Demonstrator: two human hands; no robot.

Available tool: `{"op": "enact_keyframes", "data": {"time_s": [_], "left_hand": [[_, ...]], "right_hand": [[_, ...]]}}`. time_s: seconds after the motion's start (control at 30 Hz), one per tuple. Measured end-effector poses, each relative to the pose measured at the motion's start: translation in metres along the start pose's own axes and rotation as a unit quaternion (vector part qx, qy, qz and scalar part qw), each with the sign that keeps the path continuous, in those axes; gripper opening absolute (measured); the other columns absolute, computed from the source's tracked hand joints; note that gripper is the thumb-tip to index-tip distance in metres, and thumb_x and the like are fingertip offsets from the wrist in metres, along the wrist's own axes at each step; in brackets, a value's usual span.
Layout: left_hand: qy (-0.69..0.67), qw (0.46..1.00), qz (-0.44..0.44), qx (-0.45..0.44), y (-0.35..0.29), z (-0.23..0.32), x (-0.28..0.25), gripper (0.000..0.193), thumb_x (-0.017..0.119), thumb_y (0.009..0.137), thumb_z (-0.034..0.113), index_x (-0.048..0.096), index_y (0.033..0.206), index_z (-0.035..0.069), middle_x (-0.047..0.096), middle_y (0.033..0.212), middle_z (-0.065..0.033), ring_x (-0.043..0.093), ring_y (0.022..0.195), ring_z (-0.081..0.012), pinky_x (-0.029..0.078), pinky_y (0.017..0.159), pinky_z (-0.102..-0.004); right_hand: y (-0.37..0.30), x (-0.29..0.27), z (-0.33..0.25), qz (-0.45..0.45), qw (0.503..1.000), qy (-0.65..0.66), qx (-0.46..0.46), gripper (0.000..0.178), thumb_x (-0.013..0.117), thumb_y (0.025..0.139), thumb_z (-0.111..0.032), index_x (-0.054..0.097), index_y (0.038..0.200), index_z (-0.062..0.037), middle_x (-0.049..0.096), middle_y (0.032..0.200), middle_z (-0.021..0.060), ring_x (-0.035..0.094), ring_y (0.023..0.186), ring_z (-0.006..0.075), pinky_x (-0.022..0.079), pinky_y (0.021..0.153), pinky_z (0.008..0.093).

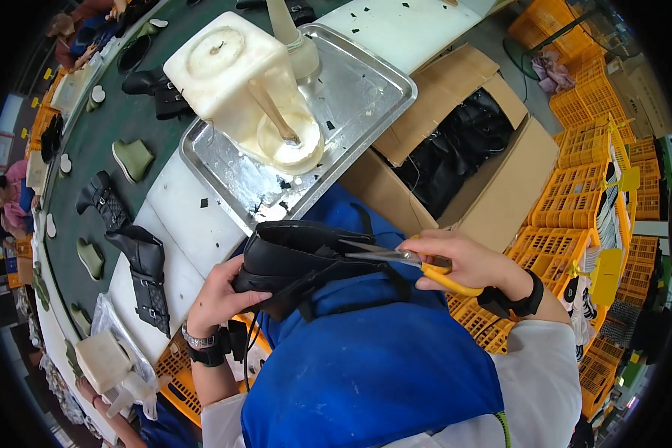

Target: The worker is assembling and finishing black leather boots by trimming excess material with scissors and applying white adhesive to the soles and edges using a brush.

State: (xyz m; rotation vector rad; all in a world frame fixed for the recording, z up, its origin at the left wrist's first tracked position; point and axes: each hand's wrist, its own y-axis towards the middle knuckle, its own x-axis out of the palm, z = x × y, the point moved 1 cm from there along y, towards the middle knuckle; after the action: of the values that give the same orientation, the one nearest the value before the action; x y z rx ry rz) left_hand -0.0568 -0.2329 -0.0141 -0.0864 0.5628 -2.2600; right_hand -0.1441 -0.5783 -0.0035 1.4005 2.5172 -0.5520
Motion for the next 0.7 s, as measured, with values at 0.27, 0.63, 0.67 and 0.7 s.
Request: {"op": "enact_keyframes", "data": {"time_s": [0.27,0.63,0.67,0.7], "left_hand": [[0.022,1.000,-0.003,0.019,0.003,-0.005,0.004,0.040,0.072,0.068,0.004,0.054,0.104,-0.004,0.062,0.085,-0.0036,0.055,0.077,-0.0066,0.046,0.071,-0.0213],[0.046,0.998,-0.002,0.037,0.004,-0.012,0.005,0.035,0.073,0.067,0.006,0.056,0.097,-0.003,0.058,0.073,-0.0020,0.051,0.066,-0.0054,0.043,0.059,-0.0203],[0.049,0.998,-0.002,0.043,0.004,-0.013,0.005,0.034,0.073,0.067,0.006,0.056,0.096,-0.002,0.058,0.072,-0.0016,0.050,0.064,-0.0048,0.042,0.057,-0.0202],[0.048,0.998,-0.001,0.043,0.004,-0.013,0.004,0.034,0.073,0.067,0.006,0.056,0.096,-0.002,0.058,0.072,-0.0016,0.050,0.064,-0.0048,0.042,0.057,-0.0202]], "right_hand": [[0.007,0.018,-0.004,0.009,1.000,-0.011,-0.014,0.044,0.067,0.078,-0.022,0.050,0.117,-0.0091,0.052,0.090,0.0065,0.053,0.075,0.0175,0.047,0.066,0.0260],[0.008,0.027,0.003,0.035,0.999,0.004,-0.027,0.039,0.070,0.075,-0.024,0.056,0.107,-0.0064,0.047,0.070,0.0048,0.042,0.055,0.0150,0.036,0.049,0.0276],[0.009,0.027,0.003,0.035,0.999,0.011,-0.032,0.039,0.071,0.074,-0.024,0.056,0.105,-0.0051,0.045,0.065,0.0049,0.040,0.053,0.0150,0.035,0.048,0.0275],[0.009,0.028,0.003,0.033,0.999,0.011,-0.033,0.039,0.071,0.074,-0.024,0.056,0.105,-0.0051,0.045,0.065,0.0049,0.040,0.053,0.0150,0.035,0.048,0.0275]]}}
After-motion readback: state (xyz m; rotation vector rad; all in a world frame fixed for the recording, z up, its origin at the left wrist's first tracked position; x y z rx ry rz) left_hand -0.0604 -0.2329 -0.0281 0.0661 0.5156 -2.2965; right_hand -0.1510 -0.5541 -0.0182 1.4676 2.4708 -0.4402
